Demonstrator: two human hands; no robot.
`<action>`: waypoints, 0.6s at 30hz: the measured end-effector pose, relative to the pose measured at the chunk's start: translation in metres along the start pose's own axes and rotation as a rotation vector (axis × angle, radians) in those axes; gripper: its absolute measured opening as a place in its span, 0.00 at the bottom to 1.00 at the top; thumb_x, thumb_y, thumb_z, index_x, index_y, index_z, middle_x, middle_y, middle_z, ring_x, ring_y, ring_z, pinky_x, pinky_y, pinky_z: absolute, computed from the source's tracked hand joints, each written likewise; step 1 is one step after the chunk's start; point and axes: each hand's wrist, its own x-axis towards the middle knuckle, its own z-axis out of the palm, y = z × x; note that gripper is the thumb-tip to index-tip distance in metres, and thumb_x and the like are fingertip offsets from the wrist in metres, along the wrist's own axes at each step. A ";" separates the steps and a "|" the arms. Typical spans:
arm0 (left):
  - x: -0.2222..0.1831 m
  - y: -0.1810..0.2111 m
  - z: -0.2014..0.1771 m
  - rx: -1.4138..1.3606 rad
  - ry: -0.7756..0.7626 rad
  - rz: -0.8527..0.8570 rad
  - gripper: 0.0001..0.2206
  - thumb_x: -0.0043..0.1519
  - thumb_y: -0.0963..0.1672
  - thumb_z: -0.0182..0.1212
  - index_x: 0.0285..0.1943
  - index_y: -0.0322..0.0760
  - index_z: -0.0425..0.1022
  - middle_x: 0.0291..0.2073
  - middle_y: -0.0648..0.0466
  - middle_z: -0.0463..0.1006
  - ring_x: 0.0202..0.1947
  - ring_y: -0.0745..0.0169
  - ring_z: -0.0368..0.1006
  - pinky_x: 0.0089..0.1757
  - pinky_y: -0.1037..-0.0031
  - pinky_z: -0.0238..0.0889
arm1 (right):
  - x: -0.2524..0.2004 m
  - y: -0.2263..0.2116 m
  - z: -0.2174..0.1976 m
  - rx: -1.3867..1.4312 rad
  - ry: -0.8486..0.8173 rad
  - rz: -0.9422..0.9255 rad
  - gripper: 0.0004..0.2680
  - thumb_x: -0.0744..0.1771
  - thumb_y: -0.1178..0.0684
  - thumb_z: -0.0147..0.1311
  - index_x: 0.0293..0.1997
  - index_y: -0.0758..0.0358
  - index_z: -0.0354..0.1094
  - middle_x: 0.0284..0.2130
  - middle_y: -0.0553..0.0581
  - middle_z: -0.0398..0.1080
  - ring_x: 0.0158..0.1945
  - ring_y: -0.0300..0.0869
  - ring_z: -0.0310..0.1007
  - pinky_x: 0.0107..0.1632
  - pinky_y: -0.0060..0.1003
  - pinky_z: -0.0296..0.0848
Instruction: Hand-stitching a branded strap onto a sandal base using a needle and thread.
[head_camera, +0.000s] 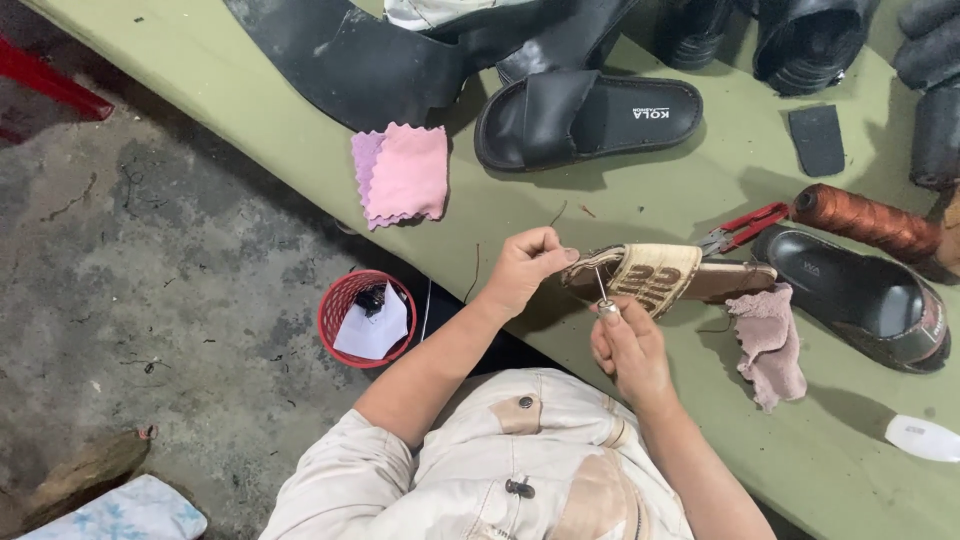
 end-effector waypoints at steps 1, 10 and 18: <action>0.000 0.001 0.003 -0.038 0.039 -0.051 0.13 0.58 0.38 0.69 0.23 0.37 0.69 0.14 0.62 0.64 0.21 0.82 0.59 0.27 0.86 0.55 | 0.000 0.000 0.006 0.148 0.009 0.026 0.09 0.72 0.52 0.41 0.51 0.68 0.64 0.12 0.53 0.53 0.08 0.34 0.52 0.13 0.25 0.53; -0.004 0.020 0.020 -0.081 0.184 -0.123 0.06 0.57 0.39 0.68 0.40 0.38 0.77 0.19 0.68 0.61 0.22 0.87 0.61 0.27 0.93 0.57 | 0.004 0.000 0.009 0.302 -0.037 0.062 0.11 0.72 0.51 0.42 0.51 0.71 0.62 0.11 0.55 0.52 0.07 0.36 0.51 0.13 0.27 0.52; -0.002 0.022 0.007 0.323 -0.037 0.315 0.09 0.62 0.39 0.56 0.41 0.35 0.84 0.22 0.55 0.76 0.24 0.74 0.64 0.30 0.81 0.66 | 0.000 -0.005 0.015 0.230 -0.022 0.028 0.11 0.72 0.52 0.40 0.51 0.72 0.62 0.12 0.56 0.53 0.07 0.36 0.52 0.14 0.28 0.52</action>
